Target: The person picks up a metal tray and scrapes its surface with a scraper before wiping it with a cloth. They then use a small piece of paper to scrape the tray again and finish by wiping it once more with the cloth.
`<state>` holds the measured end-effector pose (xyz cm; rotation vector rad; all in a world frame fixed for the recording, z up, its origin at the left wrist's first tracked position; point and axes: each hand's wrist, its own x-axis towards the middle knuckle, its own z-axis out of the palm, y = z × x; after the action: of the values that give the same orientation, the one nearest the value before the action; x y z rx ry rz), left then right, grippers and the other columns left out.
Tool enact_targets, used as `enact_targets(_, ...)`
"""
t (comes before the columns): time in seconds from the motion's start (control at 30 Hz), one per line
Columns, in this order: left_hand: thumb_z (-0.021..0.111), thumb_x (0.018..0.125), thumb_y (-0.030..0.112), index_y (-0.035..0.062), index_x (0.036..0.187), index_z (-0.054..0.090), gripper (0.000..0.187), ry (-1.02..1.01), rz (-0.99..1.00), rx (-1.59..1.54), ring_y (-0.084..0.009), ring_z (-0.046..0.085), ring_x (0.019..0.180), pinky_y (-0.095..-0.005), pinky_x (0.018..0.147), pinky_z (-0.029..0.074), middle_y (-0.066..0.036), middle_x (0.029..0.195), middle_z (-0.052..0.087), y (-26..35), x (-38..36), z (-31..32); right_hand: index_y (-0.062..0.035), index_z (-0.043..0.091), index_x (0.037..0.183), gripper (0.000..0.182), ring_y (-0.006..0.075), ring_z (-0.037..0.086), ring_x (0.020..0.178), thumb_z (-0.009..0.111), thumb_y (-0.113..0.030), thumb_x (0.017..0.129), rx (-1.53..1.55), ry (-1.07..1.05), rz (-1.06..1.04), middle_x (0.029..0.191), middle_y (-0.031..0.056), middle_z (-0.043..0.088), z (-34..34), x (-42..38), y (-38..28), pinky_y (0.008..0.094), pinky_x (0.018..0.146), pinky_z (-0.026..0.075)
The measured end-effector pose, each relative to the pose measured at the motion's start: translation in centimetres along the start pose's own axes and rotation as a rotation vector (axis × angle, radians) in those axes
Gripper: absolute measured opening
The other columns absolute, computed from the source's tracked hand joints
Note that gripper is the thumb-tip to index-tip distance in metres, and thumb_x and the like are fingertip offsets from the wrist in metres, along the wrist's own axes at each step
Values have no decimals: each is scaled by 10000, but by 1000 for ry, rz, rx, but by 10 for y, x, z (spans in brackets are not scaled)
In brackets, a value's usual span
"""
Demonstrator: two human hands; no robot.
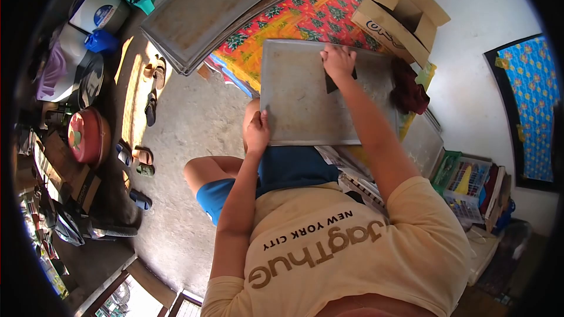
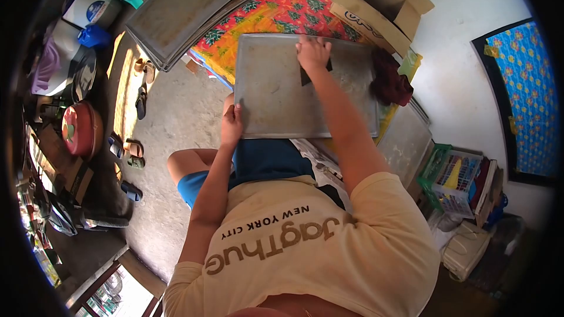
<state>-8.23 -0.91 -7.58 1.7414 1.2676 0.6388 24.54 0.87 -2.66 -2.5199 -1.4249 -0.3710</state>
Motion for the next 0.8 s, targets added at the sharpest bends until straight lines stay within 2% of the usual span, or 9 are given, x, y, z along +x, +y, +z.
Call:
enact_targets(0.27, 409, 1041, 446, 29, 965, 587, 459, 26, 18, 11, -501, 607, 822, -551, 707, 469, -287, 811, 637, -1, -1, 1, -200, 663, 1008, 158, 199, 552, 1053, 626, -310, 901, 27, -32, -378, 925, 12, 700, -5, 6, -94, 426, 900, 326)
enact_targets(0.37, 409, 1041, 444, 29, 972, 589, 457, 25, 27, -4, -502, 607, 818, -548, 702, 471, -286, 808, 637, 0, 0, 1, -200, 657, 994, 149, 195, 548, 1025, 632, -305, 892, 65, -65, -511, 909, 8, 691, -18, -7, -109, 422, 888, 325)
enact_targets(0.4, 408, 1042, 442, 29, 975, 590, 456, 24, 32, -7, -502, 607, 814, -546, 699, 472, -285, 807, 637, 1, 0, 0, -200, 650, 947, 125, 191, 544, 987, 641, -306, 881, 94, -38, -559, 882, 4, 673, -19, -13, -111, 414, 877, 330)
enact_targets(0.5, 429, 1043, 421, -7, 983, 611, 469, 14, 8, -19, -475, 611, 798, -492, 712, 483, -284, 804, 631, 1, -1, 1, -202, 637, 896, 92, 187, 542, 959, 646, -287, 864, 100, -10, -693, 834, -3, 647, -30, -39, -110, 404, 863, 339)
enact_targets(0.53, 439, 1044, 412, -25, 986, 621, 476, 10, -8, -23, -461, 612, 792, -465, 720, 488, -285, 804, 628, 1, -1, 1, -203, 623, 860, 85, 181, 539, 934, 661, -272, 830, 135, 62, -753, 801, -16, 604, -37, -49, -107, 381, 844, 355)
enact_targets(0.63, 452, 1044, 391, -30, 978, 620, 458, 11, 4, -54, -434, 624, 779, -447, 713, 490, -277, 796, 628, 2, -1, 1, -209, 631, 874, 50, 180, 536, 913, 643, -248, 844, 72, 12, -874, 834, -14, 573, -57, -80, -92, 374, 855, 370)
enact_targets(0.73, 460, 1046, 374, -44, 947, 606, 454, 42, 38, -63, -396, 590, 715, -425, 691, 480, -262, 752, 603, 0, -1, 3, -207, 629, 874, 77, 181, 536, 910, 651, -259, 822, 106, 32, -825, 831, -15, 558, -65, -97, -57, 372, 856, 384)
enact_targets(0.8, 432, 1044, 409, -7, 961, 602, 457, 40, 55, -37, -451, 608, 741, -483, 668, 477, -273, 756, 620, -3, 1, 4, -201, 628, 874, 80, 196, 542, 928, 648, -257, 821, 110, 77, -760, 851, -6, 581, -67, -103, -23, 382, 851, 385)
